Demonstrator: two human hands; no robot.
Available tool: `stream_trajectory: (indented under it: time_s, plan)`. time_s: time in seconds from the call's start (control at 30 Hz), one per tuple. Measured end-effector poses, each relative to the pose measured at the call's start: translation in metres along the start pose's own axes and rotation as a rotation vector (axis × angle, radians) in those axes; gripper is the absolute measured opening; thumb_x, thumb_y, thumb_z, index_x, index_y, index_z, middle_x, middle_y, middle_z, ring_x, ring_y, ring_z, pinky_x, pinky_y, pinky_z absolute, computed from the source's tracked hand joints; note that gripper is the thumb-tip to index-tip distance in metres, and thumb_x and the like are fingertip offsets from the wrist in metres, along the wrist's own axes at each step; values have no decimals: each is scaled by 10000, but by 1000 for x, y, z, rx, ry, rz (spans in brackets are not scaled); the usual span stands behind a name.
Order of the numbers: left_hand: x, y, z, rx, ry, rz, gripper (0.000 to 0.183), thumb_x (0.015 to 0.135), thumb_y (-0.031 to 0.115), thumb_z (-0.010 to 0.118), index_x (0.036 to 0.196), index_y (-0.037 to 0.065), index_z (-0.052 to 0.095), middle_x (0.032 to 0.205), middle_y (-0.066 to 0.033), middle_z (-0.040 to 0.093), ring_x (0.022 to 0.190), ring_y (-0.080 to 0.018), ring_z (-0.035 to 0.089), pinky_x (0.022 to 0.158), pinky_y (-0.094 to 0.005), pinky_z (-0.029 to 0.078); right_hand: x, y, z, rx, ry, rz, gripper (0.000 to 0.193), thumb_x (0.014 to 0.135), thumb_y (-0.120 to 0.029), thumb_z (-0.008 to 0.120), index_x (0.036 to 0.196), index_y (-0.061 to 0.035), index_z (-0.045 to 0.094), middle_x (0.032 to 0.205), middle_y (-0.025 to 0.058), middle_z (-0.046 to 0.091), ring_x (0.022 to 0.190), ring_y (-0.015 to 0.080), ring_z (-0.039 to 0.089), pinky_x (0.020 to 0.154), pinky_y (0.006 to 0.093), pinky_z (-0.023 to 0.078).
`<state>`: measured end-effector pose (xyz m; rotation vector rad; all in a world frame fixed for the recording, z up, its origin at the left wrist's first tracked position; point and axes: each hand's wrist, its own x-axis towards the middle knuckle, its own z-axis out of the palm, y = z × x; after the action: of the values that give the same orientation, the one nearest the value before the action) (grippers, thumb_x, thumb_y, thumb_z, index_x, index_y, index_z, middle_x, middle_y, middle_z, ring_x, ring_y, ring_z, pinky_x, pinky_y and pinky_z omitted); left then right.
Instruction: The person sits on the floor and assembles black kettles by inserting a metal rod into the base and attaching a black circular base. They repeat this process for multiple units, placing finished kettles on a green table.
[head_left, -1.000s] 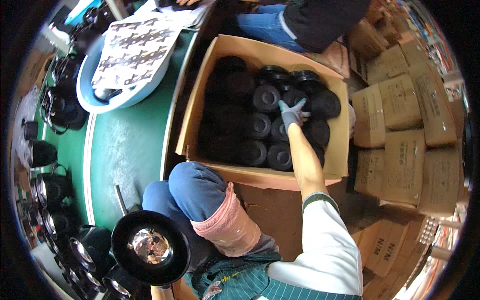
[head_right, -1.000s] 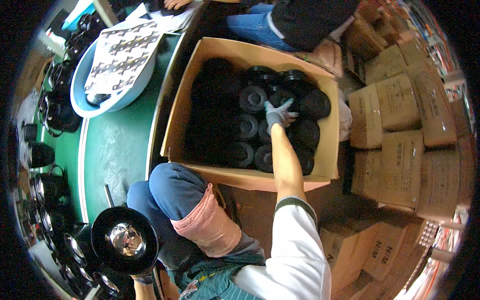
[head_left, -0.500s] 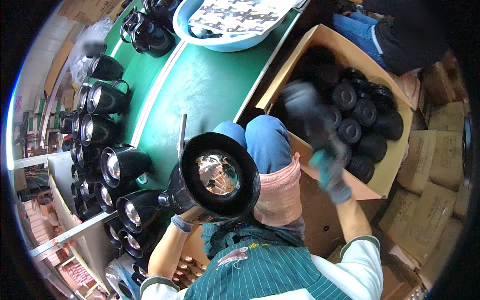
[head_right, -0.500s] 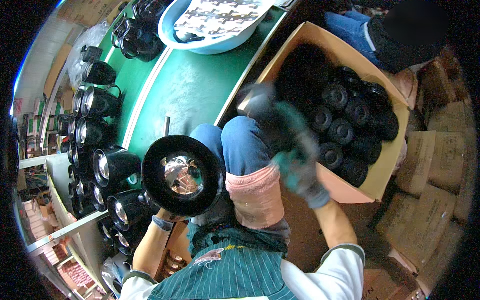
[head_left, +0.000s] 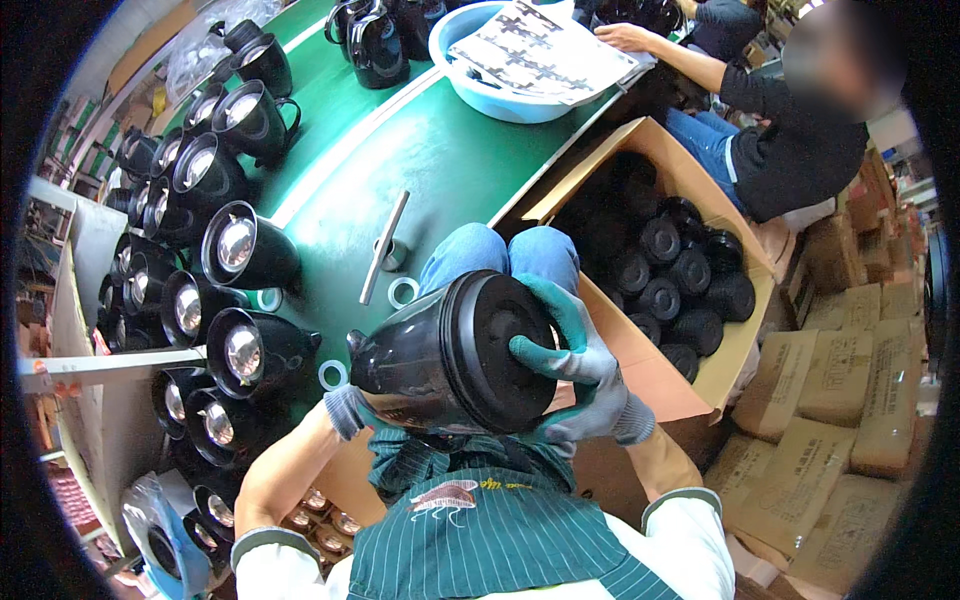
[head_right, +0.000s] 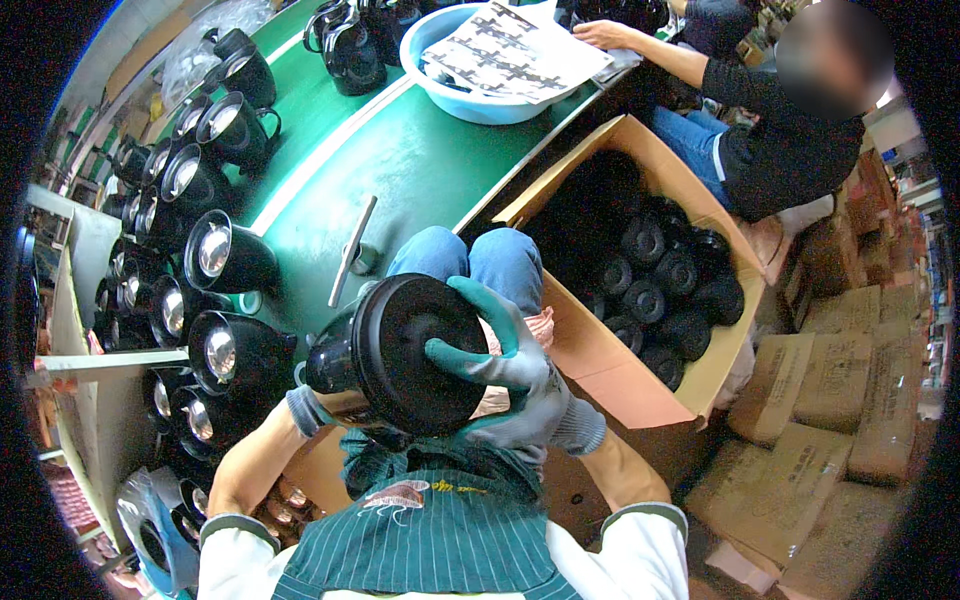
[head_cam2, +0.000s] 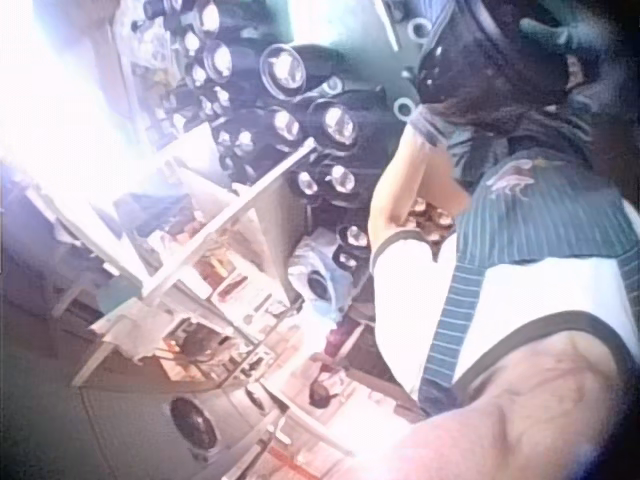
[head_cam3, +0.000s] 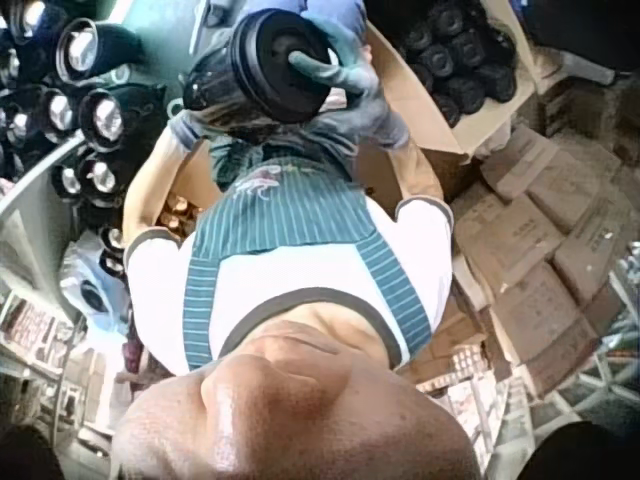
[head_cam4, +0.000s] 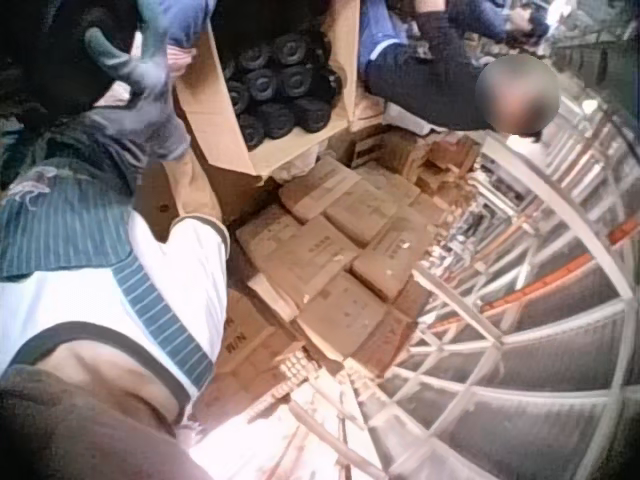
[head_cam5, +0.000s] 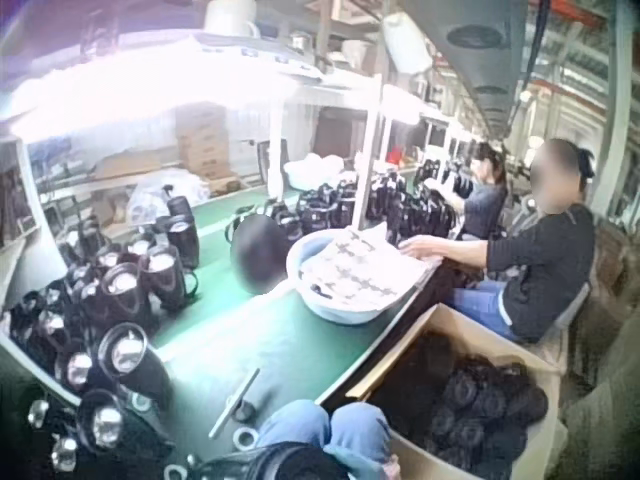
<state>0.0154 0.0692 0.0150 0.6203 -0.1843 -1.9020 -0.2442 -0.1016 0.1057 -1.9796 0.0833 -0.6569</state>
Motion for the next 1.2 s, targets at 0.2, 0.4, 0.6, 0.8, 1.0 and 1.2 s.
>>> stream_trajectory:
  time_s: [0.2,0.4,0.6,0.8,1.0,1.2]
  plan:
    - [1,-7,-41,-319,-61,-170,509,1030,102,582,1525,67,468,1515,-132,536,1344,-230,550,1171,-415,424,-5,-9,-9,-520,-145,111,1345,566,-706,879,1616,-113,281,1408,248,472,1342,419,490,1126,499,410]
    - [-12,21,-78,442,126,175,386,1015,136,574,1384,22,579,1354,-156,636,1183,-223,660,1036,-384,542,9,-2,-7,-313,-196,381,1409,586,-760,854,1627,-52,222,1346,232,590,1226,390,603,1044,449,487]
    - [-15,88,71,2118,133,1149,326,811,173,673,1110,81,763,1078,-112,763,1007,-297,751,941,-423,580,-54,78,4,538,-50,1020,1113,778,-606,784,1595,-30,294,1466,233,539,1315,361,560,1095,435,453]
    - [-27,74,16,1590,339,1048,249,856,106,701,1063,-27,743,964,-166,780,945,-273,767,914,-388,588,-39,37,-13,211,-117,817,875,894,-501,707,1566,-53,369,1492,254,493,1368,378,505,1133,452,416]
    - [-21,44,-17,1139,428,672,269,885,172,719,1068,-24,736,929,-45,726,862,-116,657,809,-288,544,-5,9,28,-258,85,-125,1276,771,-775,695,1637,-1,167,1683,292,140,1541,480,197,1246,553,188]
    - [-34,53,48,1466,497,974,301,880,156,711,1107,-39,740,965,-105,771,877,-164,726,838,-294,559,-34,17,64,7,381,169,1073,911,-626,659,1619,43,210,1668,230,246,1524,332,286,1246,426,226]
